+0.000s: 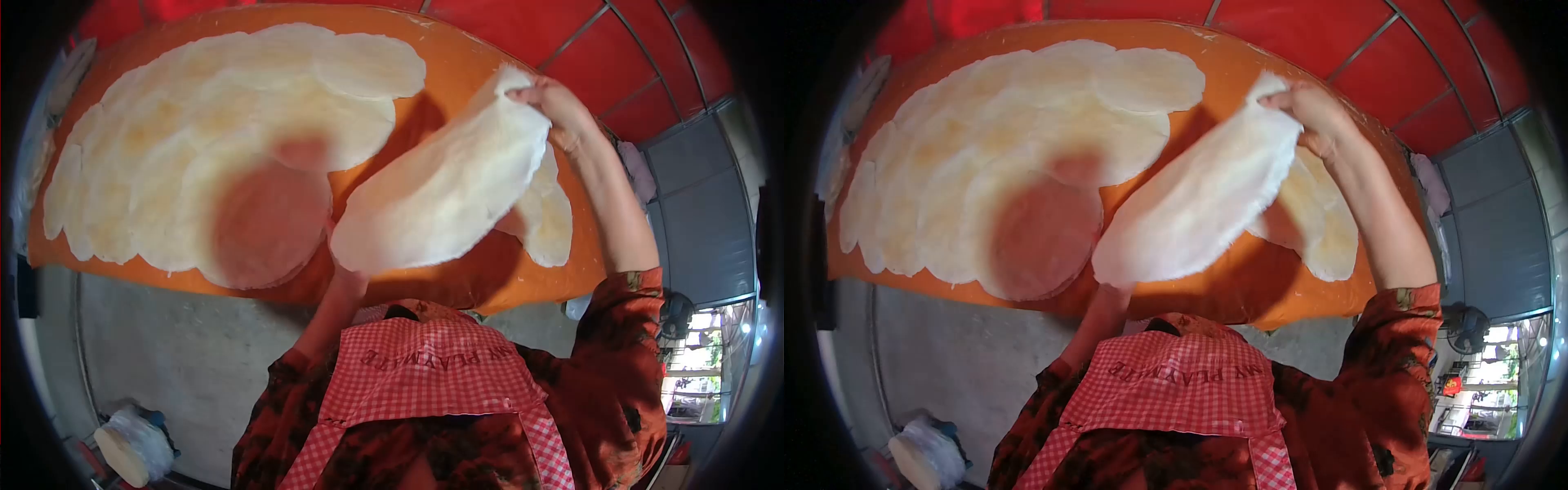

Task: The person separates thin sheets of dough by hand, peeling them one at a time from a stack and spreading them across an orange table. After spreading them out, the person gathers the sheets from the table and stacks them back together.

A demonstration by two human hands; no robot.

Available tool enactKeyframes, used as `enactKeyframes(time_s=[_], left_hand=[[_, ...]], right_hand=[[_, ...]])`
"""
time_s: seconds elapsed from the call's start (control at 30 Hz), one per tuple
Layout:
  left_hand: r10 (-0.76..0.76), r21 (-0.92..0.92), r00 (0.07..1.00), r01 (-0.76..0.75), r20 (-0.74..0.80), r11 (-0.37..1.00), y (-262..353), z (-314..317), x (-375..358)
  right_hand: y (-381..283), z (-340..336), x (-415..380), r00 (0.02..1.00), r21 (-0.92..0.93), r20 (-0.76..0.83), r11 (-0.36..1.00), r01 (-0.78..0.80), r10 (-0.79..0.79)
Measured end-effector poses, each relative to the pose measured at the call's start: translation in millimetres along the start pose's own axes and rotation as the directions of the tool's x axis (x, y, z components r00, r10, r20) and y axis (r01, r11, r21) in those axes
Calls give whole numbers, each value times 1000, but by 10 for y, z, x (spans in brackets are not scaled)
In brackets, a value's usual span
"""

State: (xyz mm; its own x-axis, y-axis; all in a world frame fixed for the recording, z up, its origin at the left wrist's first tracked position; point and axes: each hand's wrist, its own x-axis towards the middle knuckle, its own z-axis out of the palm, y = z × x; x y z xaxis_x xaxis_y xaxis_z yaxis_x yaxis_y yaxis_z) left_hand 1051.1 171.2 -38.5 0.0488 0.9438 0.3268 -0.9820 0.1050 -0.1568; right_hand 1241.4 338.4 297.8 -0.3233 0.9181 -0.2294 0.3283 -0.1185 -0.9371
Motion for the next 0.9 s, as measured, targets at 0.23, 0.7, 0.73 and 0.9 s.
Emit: enactKeyframes(time_s=[0.23, 0.7, 0.73, 0.9], left_hand=[[389, 355, 918, -338, -81, 872, -95, 425, 635], [27, -58, 992, -34, -121, 998, 360, -521, 943], [38, -64, 991, -47, -125, 997, 294, -478, 861], [29, -13, 976, -33, -214, 999, 37, 272, 593]], right_hand=[[-273, 83, 8, 997, 317, -67, 947, 49, -30], [15, -413, 61, 979, 280, -205, 958, 63, -4], [17, -415, 31, 977, 253, -213, 966, 52, 3], [83, -597, 76, 986, 143, -167, 989, 42, -18]])
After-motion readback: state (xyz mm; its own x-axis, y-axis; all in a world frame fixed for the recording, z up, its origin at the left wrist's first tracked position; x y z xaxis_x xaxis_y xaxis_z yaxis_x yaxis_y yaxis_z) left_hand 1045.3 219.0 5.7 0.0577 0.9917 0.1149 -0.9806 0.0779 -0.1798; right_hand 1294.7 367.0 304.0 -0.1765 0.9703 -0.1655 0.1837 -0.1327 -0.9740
